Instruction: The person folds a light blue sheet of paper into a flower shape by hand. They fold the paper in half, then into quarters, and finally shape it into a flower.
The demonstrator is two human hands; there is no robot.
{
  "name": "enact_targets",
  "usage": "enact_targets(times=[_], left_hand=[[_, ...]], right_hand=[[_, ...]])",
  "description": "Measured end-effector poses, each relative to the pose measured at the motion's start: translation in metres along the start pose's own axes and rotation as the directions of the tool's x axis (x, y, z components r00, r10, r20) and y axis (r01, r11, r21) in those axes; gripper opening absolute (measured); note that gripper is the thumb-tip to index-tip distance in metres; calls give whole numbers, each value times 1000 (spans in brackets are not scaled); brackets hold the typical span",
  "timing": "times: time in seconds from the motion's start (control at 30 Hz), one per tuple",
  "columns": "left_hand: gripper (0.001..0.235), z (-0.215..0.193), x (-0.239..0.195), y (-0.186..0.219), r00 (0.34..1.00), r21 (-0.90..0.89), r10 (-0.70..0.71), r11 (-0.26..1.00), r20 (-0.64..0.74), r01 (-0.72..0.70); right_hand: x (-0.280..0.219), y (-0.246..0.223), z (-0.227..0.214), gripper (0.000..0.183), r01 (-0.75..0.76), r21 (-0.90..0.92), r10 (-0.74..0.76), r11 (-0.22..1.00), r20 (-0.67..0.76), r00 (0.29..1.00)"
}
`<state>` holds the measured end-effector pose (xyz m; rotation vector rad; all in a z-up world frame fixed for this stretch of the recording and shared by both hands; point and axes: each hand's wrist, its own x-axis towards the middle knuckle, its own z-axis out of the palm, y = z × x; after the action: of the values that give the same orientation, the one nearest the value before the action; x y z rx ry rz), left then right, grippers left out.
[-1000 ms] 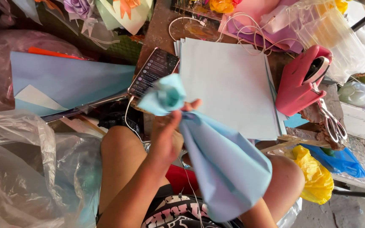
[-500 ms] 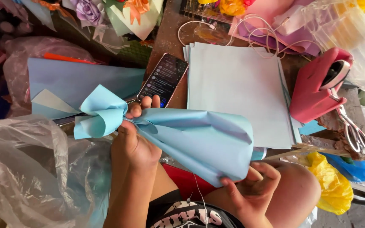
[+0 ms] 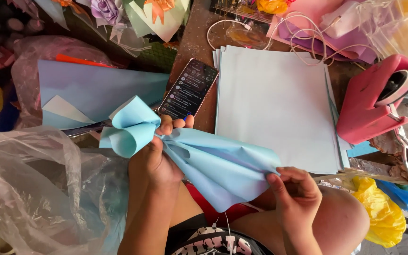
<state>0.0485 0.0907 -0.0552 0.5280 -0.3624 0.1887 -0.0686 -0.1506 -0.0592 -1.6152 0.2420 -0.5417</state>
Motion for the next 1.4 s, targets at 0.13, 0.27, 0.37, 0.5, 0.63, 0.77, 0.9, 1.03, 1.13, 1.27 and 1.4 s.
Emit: enact_targets(times=[0.13, 0.27, 0.37, 0.5, 0.63, 0.77, 0.9, 1.03, 1.13, 1.27, 1.4], left_hand=[[24, -1, 2, -4, 996, -109, -83, 991, -26, 80], [25, 15, 8, -1, 982, -76, -158, 986, -102, 151], [38, 33, 13, 8, 964, 38, -149, 986, -219, 161], [46, 20, 9, 17, 966, 265, -143, 943, -218, 199], [48, 24, -2, 48, 978, 441, -85, 883, -188, 162], [52, -6, -8, 75, 916, 284, -99, 933, -390, 222], [43, -21, -10, 137, 839, 233, 8, 962, -544, 143], [23, -25, -22, 202, 834, 407, 295, 909, -467, -94], [16, -34, -37, 246, 736, 836, 639, 513, -222, -193], [33, -23, -54, 298, 789, 945, 583, -326, 195, 8], [18, -132, -53, 304, 816, 855, 575, -452, 60, 255]], right_hand=[[-2, 2, 5, 27, -48, -75, 50, 996, 20, 999], [-2, 10, 4, 35, -87, -11, 88, 996, 100, 991], [-8, 19, 4, 39, -21, -59, 25, 998, 68, 997], [-26, 39, 11, 44, 27, 29, -29, 999, 76, 997], [-48, 24, 37, 37, 25, 127, -41, 992, 130, 991], [-62, 22, 45, 24, 36, 170, -75, 985, 230, 970], [-68, 45, 41, 17, 76, 97, -94, 992, 198, 976], [-61, 58, 26, 14, 22, 26, -27, 999, 211, 977], [-59, 63, 14, 12, 3, 8, -5, 1000, 317, 949], [-66, 54, 20, 9, -25, -113, 57, 993, 292, 955], [-64, 71, 21, 5, 103, 43, -111, 994, 390, 914]])
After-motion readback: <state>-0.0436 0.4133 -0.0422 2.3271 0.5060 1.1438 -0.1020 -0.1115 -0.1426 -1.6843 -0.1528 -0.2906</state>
